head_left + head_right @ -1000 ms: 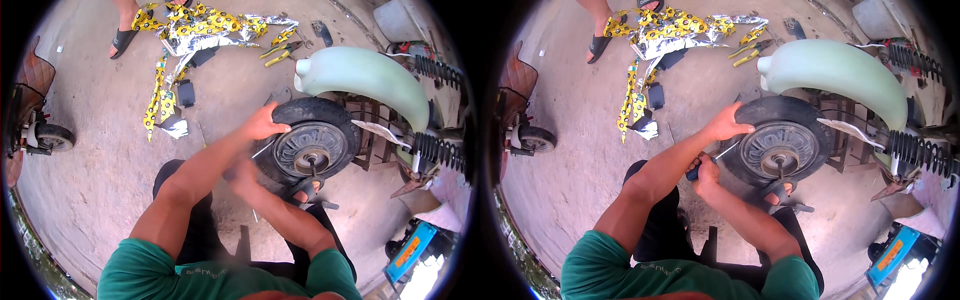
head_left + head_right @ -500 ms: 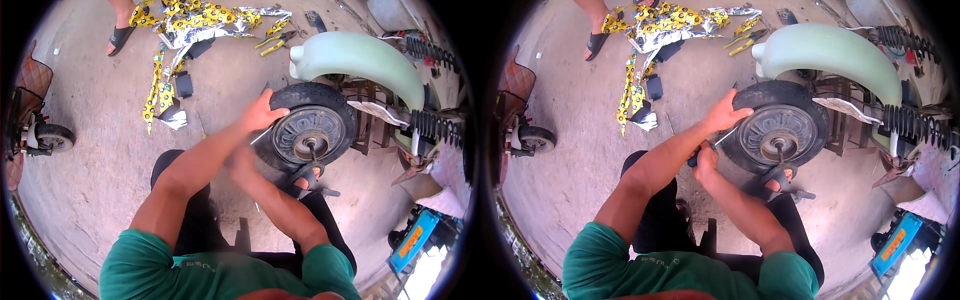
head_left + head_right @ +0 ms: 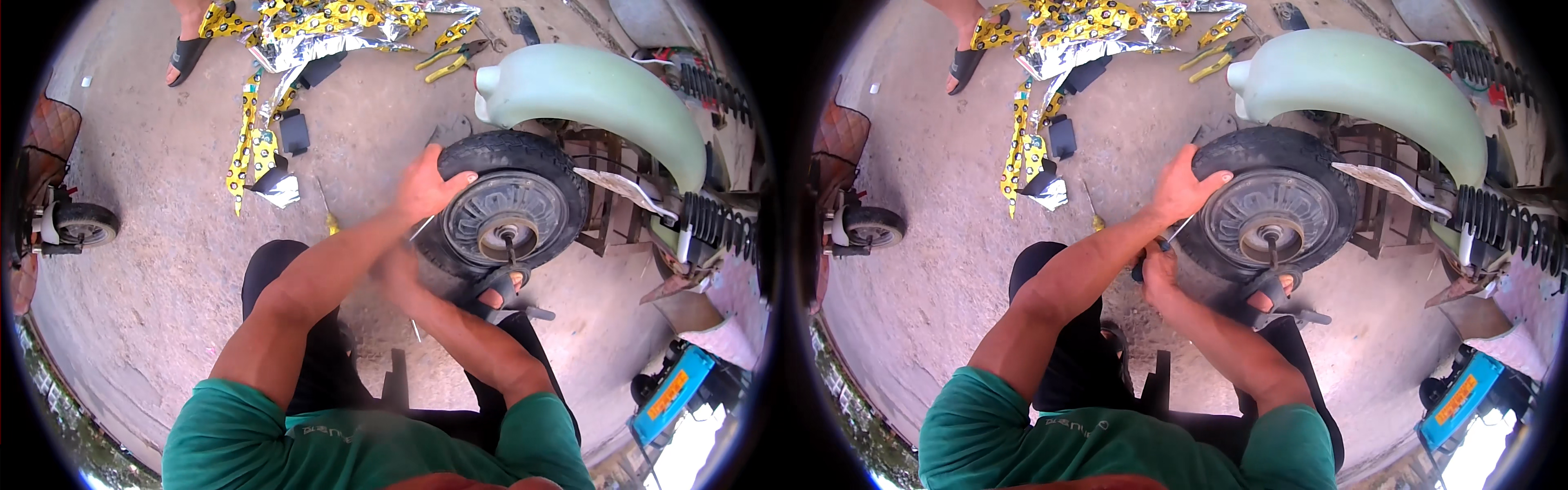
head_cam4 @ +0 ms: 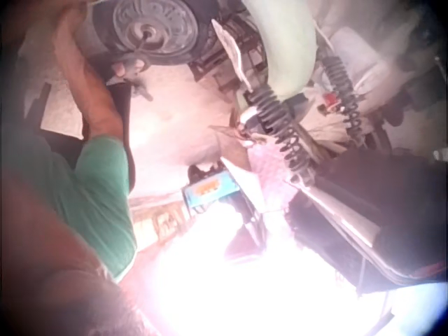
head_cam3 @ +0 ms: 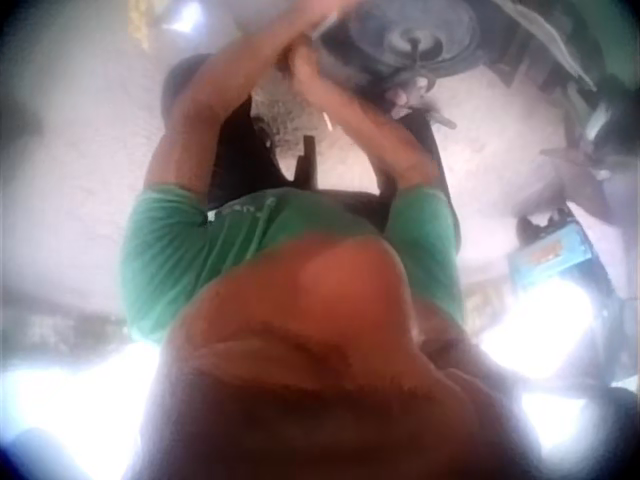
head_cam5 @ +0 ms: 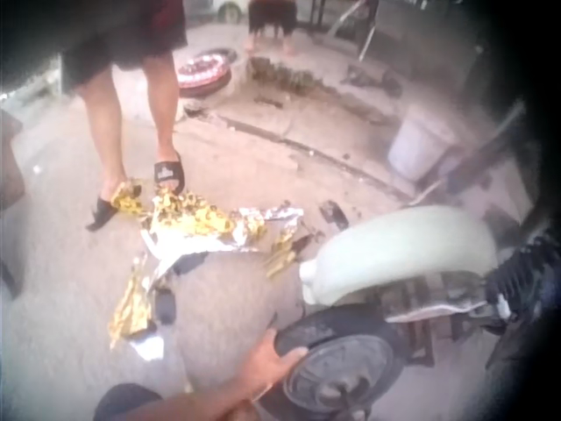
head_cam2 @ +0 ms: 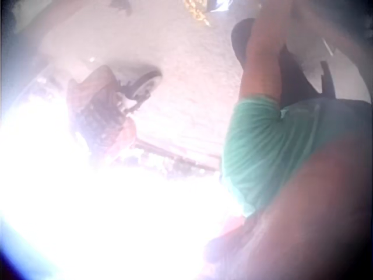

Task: The person repairs a bicycle wheel by prying the tire from the rim with a flat-head screwdriver, pulling the tire out by hand, and then working the tire back onto the rim around the wheel hub.

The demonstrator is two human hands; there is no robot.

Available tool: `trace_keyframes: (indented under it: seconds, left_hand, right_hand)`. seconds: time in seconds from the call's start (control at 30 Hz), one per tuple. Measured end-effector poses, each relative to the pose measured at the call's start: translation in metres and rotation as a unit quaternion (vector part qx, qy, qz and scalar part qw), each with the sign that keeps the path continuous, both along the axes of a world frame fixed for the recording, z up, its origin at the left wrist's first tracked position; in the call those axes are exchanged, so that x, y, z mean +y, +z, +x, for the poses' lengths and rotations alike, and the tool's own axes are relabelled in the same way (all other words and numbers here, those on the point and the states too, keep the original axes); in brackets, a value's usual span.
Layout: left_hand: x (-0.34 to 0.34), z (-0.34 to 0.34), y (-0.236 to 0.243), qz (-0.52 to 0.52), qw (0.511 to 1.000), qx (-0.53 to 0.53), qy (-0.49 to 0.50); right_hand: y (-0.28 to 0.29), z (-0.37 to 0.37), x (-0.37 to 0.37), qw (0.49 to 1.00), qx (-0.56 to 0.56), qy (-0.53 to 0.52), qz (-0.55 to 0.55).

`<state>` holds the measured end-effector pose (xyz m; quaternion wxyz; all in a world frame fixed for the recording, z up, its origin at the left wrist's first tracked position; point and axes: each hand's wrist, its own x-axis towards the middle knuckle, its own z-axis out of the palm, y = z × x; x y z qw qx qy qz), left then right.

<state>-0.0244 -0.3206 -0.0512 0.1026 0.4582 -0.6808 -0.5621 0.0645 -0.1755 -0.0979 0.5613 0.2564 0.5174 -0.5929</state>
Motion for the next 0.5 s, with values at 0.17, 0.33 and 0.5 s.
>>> trace_keyframes:
  seconds: [0.17,0.33,0.5]
  left_hand:
    - [0.001,0.0,0.003,-0.007,1.0,-0.003,-0.021]
    - [0.005,-0.001,-0.008,-0.031,0.999,-0.017,-0.015]
    - [0.003,0.0,-0.002,-0.027,1.0,0.0,-0.012]
  right_hand:
    - [0.012,-0.024,0.017,0.974,0.116,0.154,0.121]
    - [0.068,-0.076,0.032,0.832,0.166,0.5,0.171]
    - [0.142,-0.169,0.061,0.634,0.299,0.695,0.161]
